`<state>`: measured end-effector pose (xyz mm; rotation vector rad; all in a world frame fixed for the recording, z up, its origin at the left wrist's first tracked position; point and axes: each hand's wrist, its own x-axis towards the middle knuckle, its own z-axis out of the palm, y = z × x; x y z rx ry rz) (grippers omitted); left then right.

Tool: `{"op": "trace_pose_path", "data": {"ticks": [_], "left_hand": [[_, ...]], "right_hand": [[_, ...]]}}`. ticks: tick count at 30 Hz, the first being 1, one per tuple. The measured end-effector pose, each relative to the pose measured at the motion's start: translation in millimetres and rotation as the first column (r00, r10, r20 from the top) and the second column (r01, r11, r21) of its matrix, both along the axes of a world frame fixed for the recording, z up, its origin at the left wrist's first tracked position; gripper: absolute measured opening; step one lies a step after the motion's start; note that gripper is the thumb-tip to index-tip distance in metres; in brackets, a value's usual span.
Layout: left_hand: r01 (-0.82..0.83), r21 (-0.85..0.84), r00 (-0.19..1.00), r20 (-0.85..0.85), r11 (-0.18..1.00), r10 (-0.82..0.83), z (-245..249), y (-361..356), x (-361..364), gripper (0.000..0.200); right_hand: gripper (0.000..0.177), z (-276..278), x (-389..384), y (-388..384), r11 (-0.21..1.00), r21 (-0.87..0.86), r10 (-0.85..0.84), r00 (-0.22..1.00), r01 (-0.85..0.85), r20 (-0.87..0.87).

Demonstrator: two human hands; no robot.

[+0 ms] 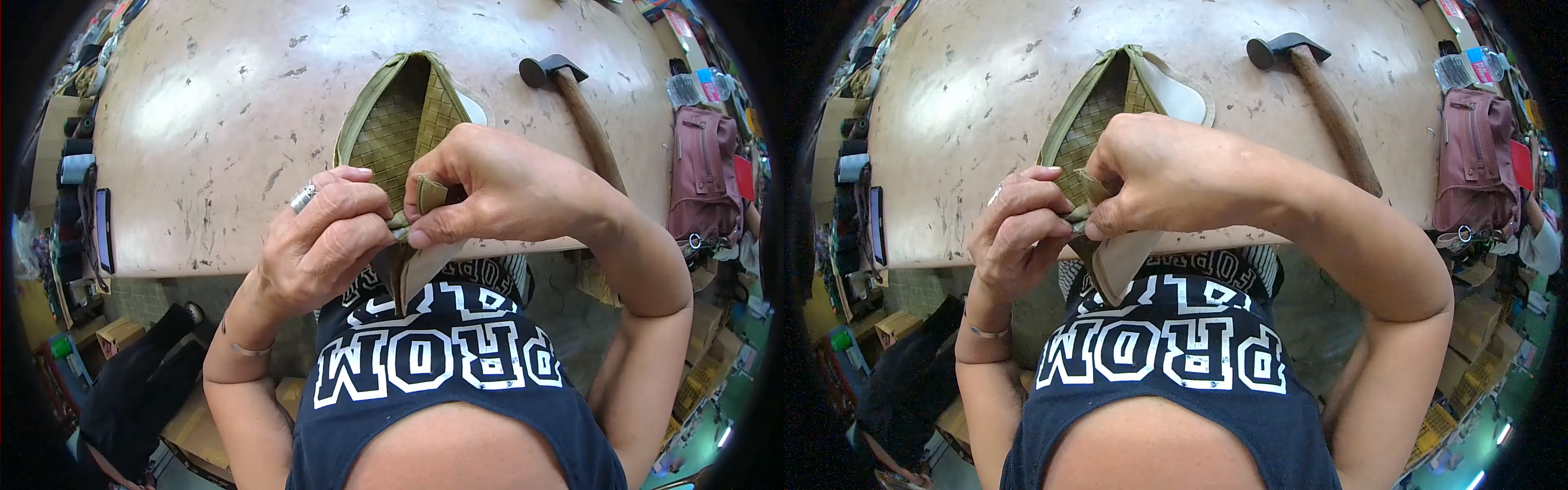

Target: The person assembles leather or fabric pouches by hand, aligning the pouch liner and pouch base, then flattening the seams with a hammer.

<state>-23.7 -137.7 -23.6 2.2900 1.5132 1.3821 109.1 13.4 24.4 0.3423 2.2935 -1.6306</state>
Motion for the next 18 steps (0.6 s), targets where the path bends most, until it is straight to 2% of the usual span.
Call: {"op": "trace_pose_path", "data": {"ticks": [5,8,11,14,15,18], "left_hand": [[0.032,-0.018,0.999,-0.034,0.999,-0.032,0.8,-1.7,-2.0,0.025],[0.064,-0.124,0.998,-0.011,0.99,-0.066,7.6,-4.2,-4.1,0.03],[0.083,-0.26,0.996,0.046,0.962,-0.073,17.5,-5.1,-5.9,0.036],[0.006,-0.267,1.0,-0.028,0.964,-0.014,11.6,-7.1,-6.5,0.038],[0.024,-0.261,1.0,0.014,0.965,-0.021,8.5,-8.4,-8.2,0.038],[0.008,-0.309,1.0,0.01,0.951,-0.006,9.1,-12.6,-11.1,0.035]], "right_hand": [[0.017,-4.1,-0.7,-1.6,0.997,-0.062,0.053,0.998,-0.051,0.037],[0.017,-9.9,-0.2,-7.2,0.992,-0.114,0.047,0.999,-0.047,-0.005],[0.018,-3.5,-2.8,-13.2,0.995,0.097,0.031,0.999,-0.027,-0.044],[0.02,-4.6,-2.3,-24.8,0.945,0.328,0.057,0.99,-0.011,-0.131],[0.021,-2.3,-2.9,-24.3,0.946,0.324,0.064,0.989,-0.018,-0.133],[0.019,-0.2,-1.9,-13.1,0.991,0.124,0.059,0.993,-0.046,-0.099]]}}
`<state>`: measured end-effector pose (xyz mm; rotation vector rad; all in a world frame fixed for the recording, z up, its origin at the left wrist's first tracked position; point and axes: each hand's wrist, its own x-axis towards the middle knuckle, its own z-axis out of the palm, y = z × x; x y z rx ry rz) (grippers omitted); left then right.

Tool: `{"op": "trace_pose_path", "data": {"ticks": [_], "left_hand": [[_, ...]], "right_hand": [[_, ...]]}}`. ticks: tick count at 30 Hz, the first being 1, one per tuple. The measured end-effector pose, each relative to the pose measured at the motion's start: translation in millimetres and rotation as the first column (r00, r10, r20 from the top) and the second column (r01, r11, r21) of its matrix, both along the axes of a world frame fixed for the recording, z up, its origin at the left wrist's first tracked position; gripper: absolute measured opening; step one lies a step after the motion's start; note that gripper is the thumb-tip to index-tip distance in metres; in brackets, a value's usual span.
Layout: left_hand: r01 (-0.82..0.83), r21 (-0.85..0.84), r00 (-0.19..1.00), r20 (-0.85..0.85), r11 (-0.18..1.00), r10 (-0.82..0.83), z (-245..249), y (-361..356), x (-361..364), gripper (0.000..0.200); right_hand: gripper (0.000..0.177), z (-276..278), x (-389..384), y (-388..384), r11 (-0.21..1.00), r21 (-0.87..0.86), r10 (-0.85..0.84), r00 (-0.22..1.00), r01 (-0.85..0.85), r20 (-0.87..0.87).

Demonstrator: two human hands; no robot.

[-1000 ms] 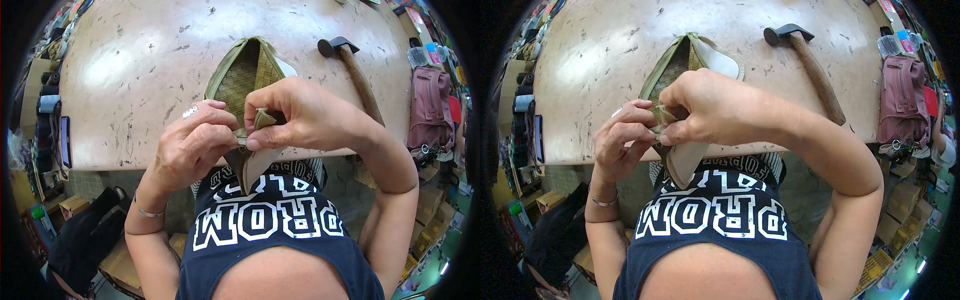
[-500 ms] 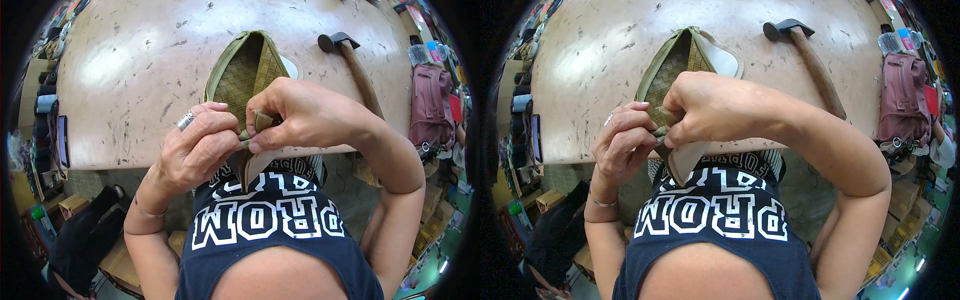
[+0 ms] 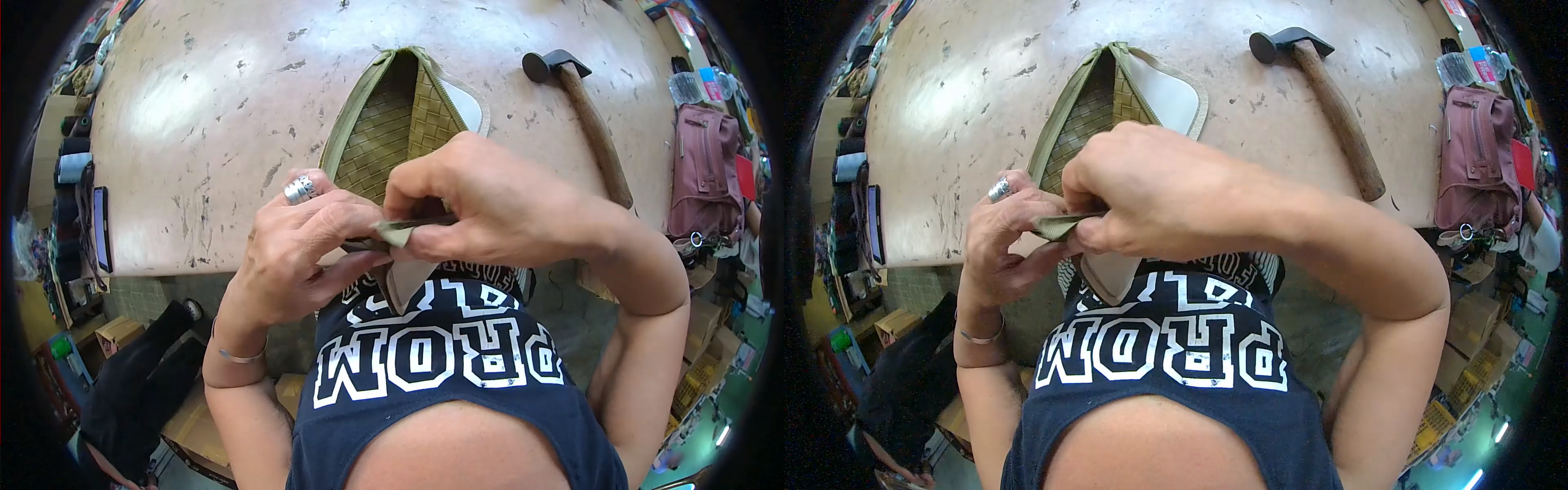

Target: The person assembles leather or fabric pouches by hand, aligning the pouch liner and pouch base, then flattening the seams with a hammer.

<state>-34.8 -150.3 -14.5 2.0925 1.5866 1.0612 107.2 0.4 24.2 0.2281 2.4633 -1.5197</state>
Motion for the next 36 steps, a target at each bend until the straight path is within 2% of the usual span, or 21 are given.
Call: {"op": "trace_pose_path", "data": {"ticks": [1,5,8,13,16,19,21,23,26,27,30,36], "left_hand": [[-0.003,0.002,0.999,0.036,1.0,0.003,-1.1,-0.8,-1.4,0.032],[-0.021,-0.004,0.987,0.16,1.0,0.021,-6.2,-4.9,-6.5,0.026],[-0.045,0.004,0.966,0.255,0.999,0.042,-10.6,-7.4,-9.5,0.023],[-0.128,0.061,0.928,0.359,0.99,0.098,-10.4,-10.5,-15.1,0.021],[-0.089,0.104,0.936,0.35,0.991,0.047,-9.0,-11.6,-21.5,0.022],[-0.184,0.074,0.905,0.403,0.98,0.14,-11.4,-13.4,-17.9,0.029],[-0.289,0.021,0.821,0.519,0.957,0.236,-7.0,-13.1,-2.0,0.034],[-0.347,0.017,0.791,0.542,0.938,0.283,-7.9,-12.1,3.3,0.039],[-0.176,0.2,0.969,0.208,0.964,0.134,-4.5,-4.6,-10.8,0.039],[-0.182,0.218,0.963,0.237,0.959,0.129,-2.0,-1.5,-7.8,0.036],[-0.198,0.139,0.953,0.261,0.97,0.157,-0.8,-4.2,-5.0,0.03],[-0.136,0.179,0.957,0.28,0.975,0.082,-10.6,-2.8,-6.4,0.025]], "right_hand": [[0.02,-6.0,4.3,4.0,0.999,-0.05,0.003,0.989,-0.01,-0.146],[0.023,-4.3,13.2,17.6,0.966,0.247,0.136,0.957,-0.071,-0.258],[0.025,-15.4,17.7,29.1,0.889,0.457,0.236,0.882,-0.026,-0.408],[0.019,-20.3,18.2,38.9,0.915,0.403,0.205,0.861,0.0,-0.465],[0.013,-15.5,14.9,34.5,0.925,0.379,0.178,0.847,0.03,-0.501],[0.011,-17.9,11.3,30.1,0.915,0.394,0.149,0.839,0.083,-0.523],[0.009,-21.2,8.0,28.7,0.916,0.377,0.113,0.811,0.139,-0.574],[0.009,-18.5,5.1,27.2,0.916,0.378,0.107,0.824,0.137,-0.557],[0.009,-6.8,6.6,24.8,0.942,0.309,0.052,0.853,0.131,-0.519],[0.009,-4.0,7.6,24.4,0.953,0.275,0.027,0.864,0.13,-0.503],[0.01,-6.0,10.5,24.8,0.967,0.241,0.039,0.892,0.079,-0.45],[0.012,-13.6,14.7,24.8,0.976,0.204,0.019,0.912,0.071,-0.41]]}}
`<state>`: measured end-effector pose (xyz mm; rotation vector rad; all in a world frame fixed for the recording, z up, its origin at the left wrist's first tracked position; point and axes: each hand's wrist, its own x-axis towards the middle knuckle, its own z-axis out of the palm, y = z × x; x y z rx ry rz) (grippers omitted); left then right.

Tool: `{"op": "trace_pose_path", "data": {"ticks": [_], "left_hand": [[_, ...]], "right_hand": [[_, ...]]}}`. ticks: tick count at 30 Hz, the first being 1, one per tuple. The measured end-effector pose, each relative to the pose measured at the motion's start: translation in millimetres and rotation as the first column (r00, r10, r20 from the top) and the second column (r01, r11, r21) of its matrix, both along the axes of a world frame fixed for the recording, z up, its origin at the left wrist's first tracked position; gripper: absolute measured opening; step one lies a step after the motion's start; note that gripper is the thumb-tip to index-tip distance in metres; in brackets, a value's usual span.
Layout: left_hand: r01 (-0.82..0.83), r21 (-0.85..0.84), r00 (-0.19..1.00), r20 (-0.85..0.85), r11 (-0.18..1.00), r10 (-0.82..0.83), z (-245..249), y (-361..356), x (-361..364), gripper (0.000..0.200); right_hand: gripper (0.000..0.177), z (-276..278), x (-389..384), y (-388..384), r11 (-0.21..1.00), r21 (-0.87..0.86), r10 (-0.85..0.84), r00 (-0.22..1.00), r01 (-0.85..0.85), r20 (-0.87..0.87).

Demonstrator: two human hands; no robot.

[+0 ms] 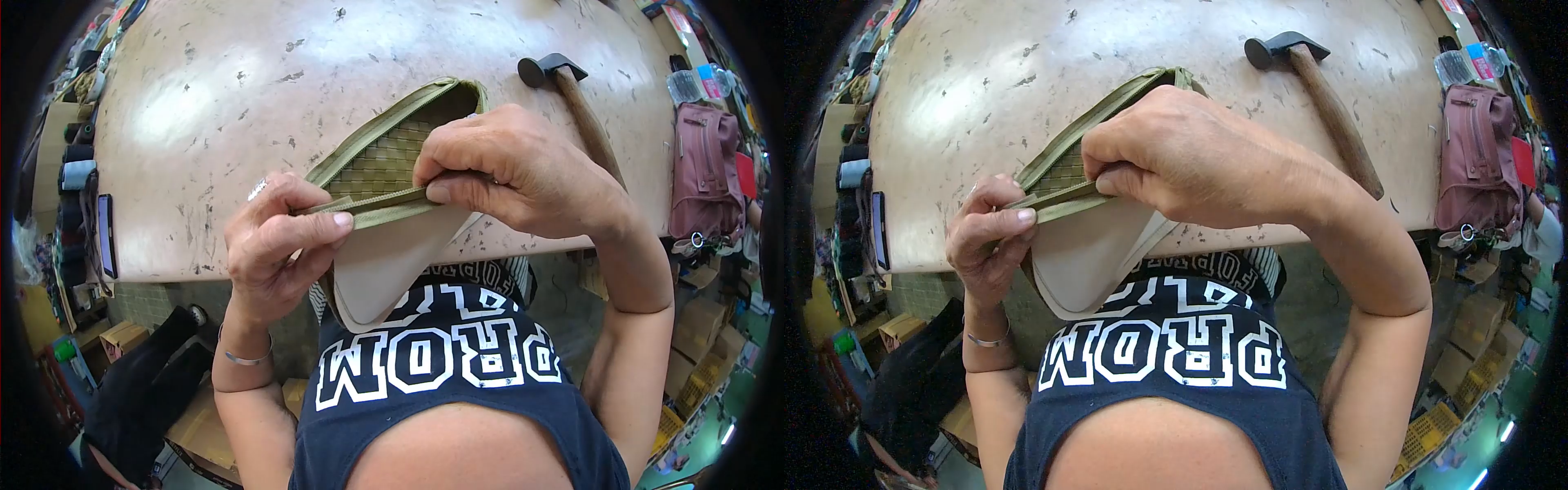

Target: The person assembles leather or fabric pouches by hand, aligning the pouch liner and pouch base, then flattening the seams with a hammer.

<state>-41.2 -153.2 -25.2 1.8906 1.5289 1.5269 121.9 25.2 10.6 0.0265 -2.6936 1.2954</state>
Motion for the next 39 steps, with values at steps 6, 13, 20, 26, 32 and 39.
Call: {"op": "trace_pose_path", "data": {"ticks": [6,13,20,26,32,39], "left_hand": [[0.008,0.031,0.992,-0.127,0.999,-0.004,-1.4,-0.6,-1.5,0.027],[0.0,-0.056,0.998,-0.069,0.998,-0.004,-3.0,-3.2,-1.8,0.028],[0.024,-0.071,0.996,-0.089,0.997,-0.03,-3.6,-1.1,0.0,0.027],[0.033,-0.056,0.992,-0.122,0.998,-0.039,-2.7,3.8,3.0,0.024],[0.03,-0.055,0.994,-0.107,0.998,-0.036,-3.2,5.4,5.5,0.021],[0.056,-0.203,0.994,0.099,0.978,-0.036,0.6,0.8,7.8,0.024]], "right_hand": [[0.013,0.8,-2.0,-0.3,1.0,0.012,0.026,0.998,-0.027,0.058],[0.015,-0.7,-10.4,-3.9,0.993,0.105,0.031,0.993,-0.043,0.116],[0.014,-0.3,-15.9,-9.5,0.997,0.049,0.045,0.981,-0.055,0.191],[0.013,-3.6,-17.6,-18.0,0.992,0.116,0.04,0.993,-0.053,0.115],[0.013,-1.8,-21.9,-26.9,0.984,0.172,0.008,0.989,-0.033,0.148],[0.013,-7.6,-21.8,-25.8,0.986,0.165,0.014,0.997,-0.027,0.08]]}}
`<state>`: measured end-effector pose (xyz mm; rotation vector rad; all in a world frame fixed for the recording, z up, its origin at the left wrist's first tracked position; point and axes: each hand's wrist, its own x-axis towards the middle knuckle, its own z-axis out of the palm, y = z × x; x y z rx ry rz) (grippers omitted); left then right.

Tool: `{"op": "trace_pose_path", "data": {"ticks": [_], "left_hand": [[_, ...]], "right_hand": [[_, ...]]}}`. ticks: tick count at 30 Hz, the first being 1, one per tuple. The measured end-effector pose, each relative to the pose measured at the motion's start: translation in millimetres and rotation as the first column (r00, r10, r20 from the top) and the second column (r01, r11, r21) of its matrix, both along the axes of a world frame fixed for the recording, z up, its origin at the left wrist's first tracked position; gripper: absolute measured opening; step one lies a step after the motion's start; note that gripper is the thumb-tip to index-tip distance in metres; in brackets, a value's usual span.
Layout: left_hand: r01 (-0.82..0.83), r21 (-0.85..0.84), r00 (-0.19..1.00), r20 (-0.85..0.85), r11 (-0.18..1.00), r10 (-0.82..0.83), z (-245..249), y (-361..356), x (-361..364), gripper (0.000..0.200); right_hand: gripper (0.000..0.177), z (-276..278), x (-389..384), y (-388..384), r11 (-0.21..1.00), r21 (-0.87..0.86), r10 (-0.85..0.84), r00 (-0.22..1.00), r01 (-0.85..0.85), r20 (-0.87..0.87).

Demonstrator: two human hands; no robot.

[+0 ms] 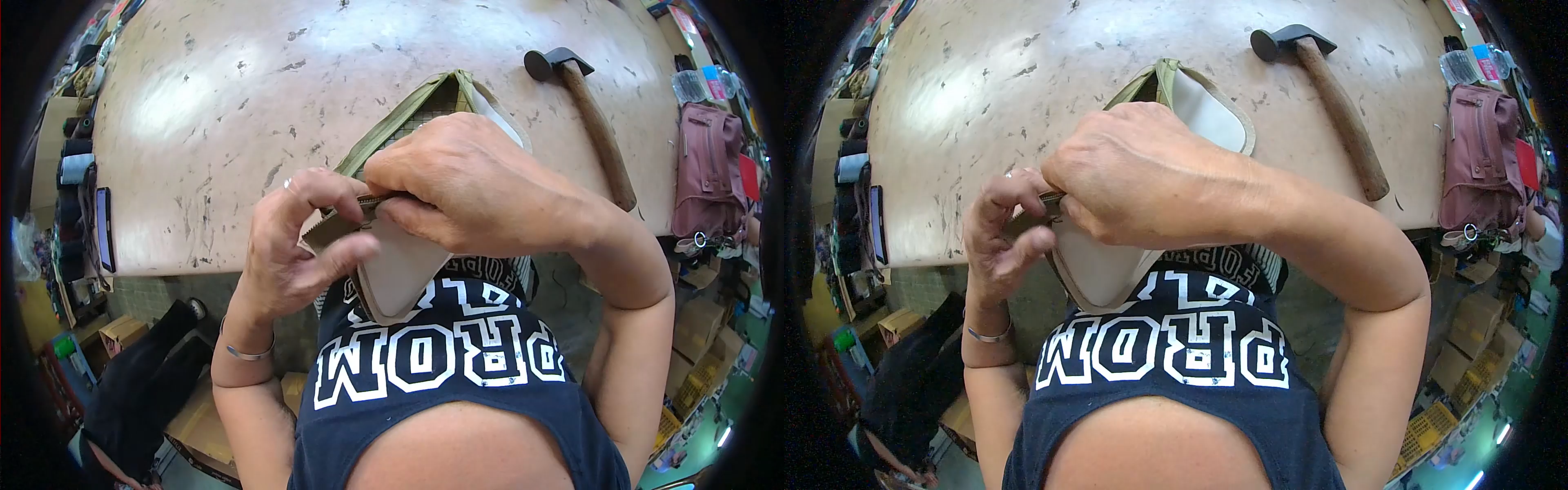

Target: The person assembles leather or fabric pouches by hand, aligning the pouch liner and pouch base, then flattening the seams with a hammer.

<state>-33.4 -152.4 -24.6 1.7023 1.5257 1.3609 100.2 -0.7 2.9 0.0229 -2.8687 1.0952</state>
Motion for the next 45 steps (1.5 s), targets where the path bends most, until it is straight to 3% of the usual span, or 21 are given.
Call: {"op": "trace_pose_path", "data": {"ticks": [3,6,9,10,13,16,19,21,23,26,28,30,31,32,35,36,39,40,43,45], "left_hand": [[-0.096,-0.122,0.976,0.182,0.988,0.118,-7.2,-5.2,3.3,0.025],[-0.104,-0.056,0.986,0.122,0.993,0.11,-7.2,-5.8,3.2,0.027],[-0.159,-0.011,0.957,0.243,0.987,0.157,-2.0,-6.2,11.5,0.031],[-0.143,0.024,0.962,0.239,0.989,0.133,-2.2,-5.6,9.7,0.033],[-0.123,0.108,0.967,0.235,0.987,0.095,0.0,-4.6,-0.8,0.037],[-0.144,0.124,0.951,0.292,0.982,0.102,5.7,-3.8,-6.1,0.038],[-0.149,0.206,0.97,0.22,0.967,0.102,11.2,-2.4,-12.0,0.038],[-0.217,0.267,0.976,0.037,0.939,0.215,25.6,-2.6,-8.3,0.036],[-0.256,0.358,0.947,-0.091,0.898,0.307,47.5,-4.3,4.2,0.033],[-0.062,0.347,0.991,-0.088,0.936,0.098,66.6,-2.2,10.3,0.048],[-0.15,0.267,0.989,0.039,0.952,0.145,64.0,1.2,14.4,0.065],[-0.057,0.048,0.991,-0.119,0.997,0.062,58.0,5.5,-1.9,0.062],[0.026,0.062,0.956,-0.292,0.998,-0.006,54.9,13.9,-4.0,0.042],[0.03,0.024,0.934,-0.358,0.999,-0.02,51.4,15.3,-0.8,0.036],[0.01,-0.038,0.913,-0.408,0.999,-0.025,50.1,14.4,3.7,0.029],[-0.003,-0.048,0.913,-0.407,0.999,-0.017,52.9,14.3,3.0,0.028],[0.043,-0.082,0.906,-0.417,0.996,-0.074,61.3,17.7,1.2,0.028],[0.048,-0.081,0.907,-0.413,0.996,-0.077,60.8,19.6,2.9,0.028],[0.068,-0.071,0.908,-0.408,0.995,-0.092,55.9,26.5,8.5,0.028],[0.08,-0.052,0.902,-0.421,0.995,-0.095,51.3,30.4,8.0,0.028]], "right_hand": [[0.013,-3.6,0.2,-4.3,0.999,0.038,-0.008,0.997,0.011,-0.075],[0.012,-2.6,0.0,-4.0,0.998,0.059,-0.024,0.998,0.028,-0.065],[0.013,2.2,9.6,8.1,0.998,0.066,-0.008,0.997,0.013,-0.077],[0.012,14.6,13.0,13.6,0.998,0.044,-0.039,0.993,0.034,0.113],[0.01,-2.4,23.5,36.3,0.998,0.067,0.012,0.994,-0.005,-0.105],[0.013,-18.4,20.6,56.0,0.998,0.064,-0.017,0.988,0.027,-0.153],[0.011,-16.0,14.7,50.9,0.988,0.115,-0.073,0.967,0.104,-0.245],[0.01,-9.8,2.4,38.5,0.982,0.113,-0.112,0.946,0.153,-0.304],[0.012,1.9,-8.2,21.5,1.0,0.018,-0.007,0.881,0.017,-0.472],[0.02,12.0,-12.0,0.7,0.944,-0.296,-0.055,0.818,-0.143,-0.572],[0.023,-3.0,-8.7,8.7,0.814,-0.566,-0.174,0.876,-0.128,-0.449],[0.026,-20.5,-4.6,14.3,0.704,-0.705,-0.244,0.905,-0.081,-0.348],[0.028,-28.8,-2.0,15.2,0.682,-0.729,-0.271,0.908,-0.052,-0.319],[0.03,-33.1,2.1,16.1,0.657,-0.754,-0.299,0.911,-0.02,-0.285],[0.033,-28.6,15.0,27.4,0.661,-0.75,-0.226,0.952,-0.008,-0.209],[0.015,-29.3,16.3,37.1,0.743,-0.658,-0.145,0.929,-0.126,-0.341],[0.023,-12.4,29.3,38.0,0.633,-0.771,-0.117,0.976,-0.07,-0.185],[0.035,-8.9,29.8,36.5,0.665,-0.746,-0.101,0.983,-0.047,-0.152],[0.037,2.7,31.4,36.3,0.835,-0.548,0.002,0.996,-0.053,-0.093],[0.031,2.4,36.8,34.6,0.868,-0.495,-0.027,0.991,-0.042,-0.131]]}}
